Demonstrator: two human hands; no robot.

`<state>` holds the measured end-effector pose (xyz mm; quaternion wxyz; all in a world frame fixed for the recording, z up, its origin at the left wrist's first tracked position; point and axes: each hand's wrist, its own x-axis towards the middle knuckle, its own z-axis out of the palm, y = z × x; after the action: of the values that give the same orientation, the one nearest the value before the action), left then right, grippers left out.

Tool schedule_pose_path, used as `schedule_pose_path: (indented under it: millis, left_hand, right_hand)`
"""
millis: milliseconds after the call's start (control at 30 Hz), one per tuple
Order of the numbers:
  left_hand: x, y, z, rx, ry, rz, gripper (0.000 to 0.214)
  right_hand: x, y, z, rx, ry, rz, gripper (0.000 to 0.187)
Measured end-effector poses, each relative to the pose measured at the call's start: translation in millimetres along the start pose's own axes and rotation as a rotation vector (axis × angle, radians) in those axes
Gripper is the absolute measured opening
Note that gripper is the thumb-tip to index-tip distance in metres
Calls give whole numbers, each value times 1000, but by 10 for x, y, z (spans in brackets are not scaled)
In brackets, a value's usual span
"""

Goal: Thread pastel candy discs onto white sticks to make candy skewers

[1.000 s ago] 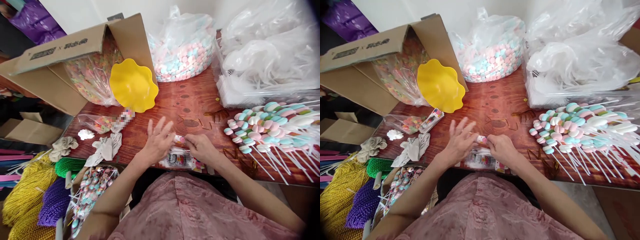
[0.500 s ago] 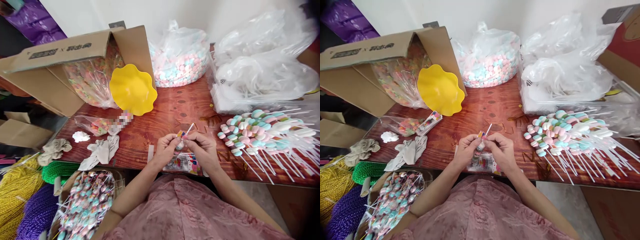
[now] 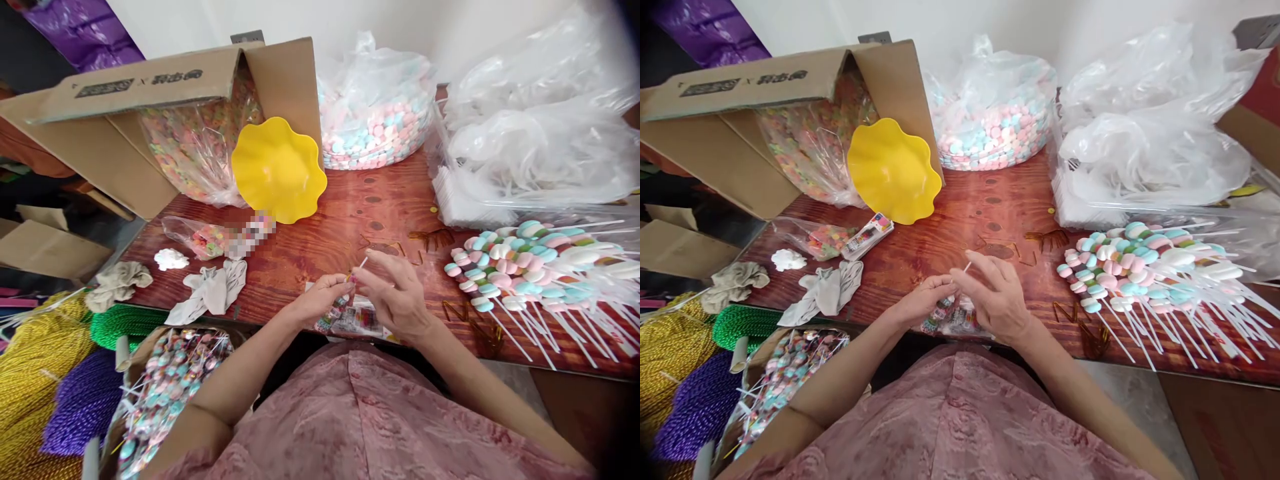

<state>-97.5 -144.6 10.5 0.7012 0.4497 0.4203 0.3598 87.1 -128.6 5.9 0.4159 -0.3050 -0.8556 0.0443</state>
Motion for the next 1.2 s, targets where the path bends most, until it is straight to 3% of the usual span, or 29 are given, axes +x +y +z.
schedule_pose_path:
  millis: [133,200,267,333,433,500,567,700,800,867,933,1067,1133,1200]
  left_hand:
    - [-42,27,-62,-166,-288,-201,43]
    - [-55,49,-94,-153,-429,-276,44]
    - [-73,91,-108,25,-514,-234,40]
    - [-102,147,-88,421,-476,-74,32]
    - [-149,203,-16,1159,-234,164,23]
    - [-155,204,14,1414,-87,235,24]
    - [-134,190,-3,1343,-7,260,26]
    - [-84,188,-123,627,-29,96,24]
    - [-88,213,-175,350,-125,-56,24]
    - [-104,218,-168,444,-162,-21,24]
    - [-116,201,-140,687,-168,98,24]
    - [-87,128,-111,1125,-51,294,26]
    - [-48,102,-146,1079,18,310,28]
    - [-9,94,-201,863,96,289,26]
  right_hand:
    - [67,60,-231,-65,-229,-284,35]
    - [80,40,-286,-46,-268,-308,28]
    - [60,7,-284,-65,-331,-254,24]
    - [20,-6,-229,-63,-443,-100,24]
    - [-12,18,-101,-2,-630,211,26]
    - [8,30,-44,6,-653,327,28]
    - [50,19,-36,-49,-552,294,23]
    - [105,2,-102,-156,-248,-15,22]
    - [78,46,-112,-83,-248,-164,24]
    - [35,78,-75,-15,-355,-125,26]
    - [-7,111,-17,76,-476,16,26]
    - [43,314,46,285,-638,251,26]
    - [169,540,18,289,-621,278,25]
    - [334,816,-24,147,-545,301,21]
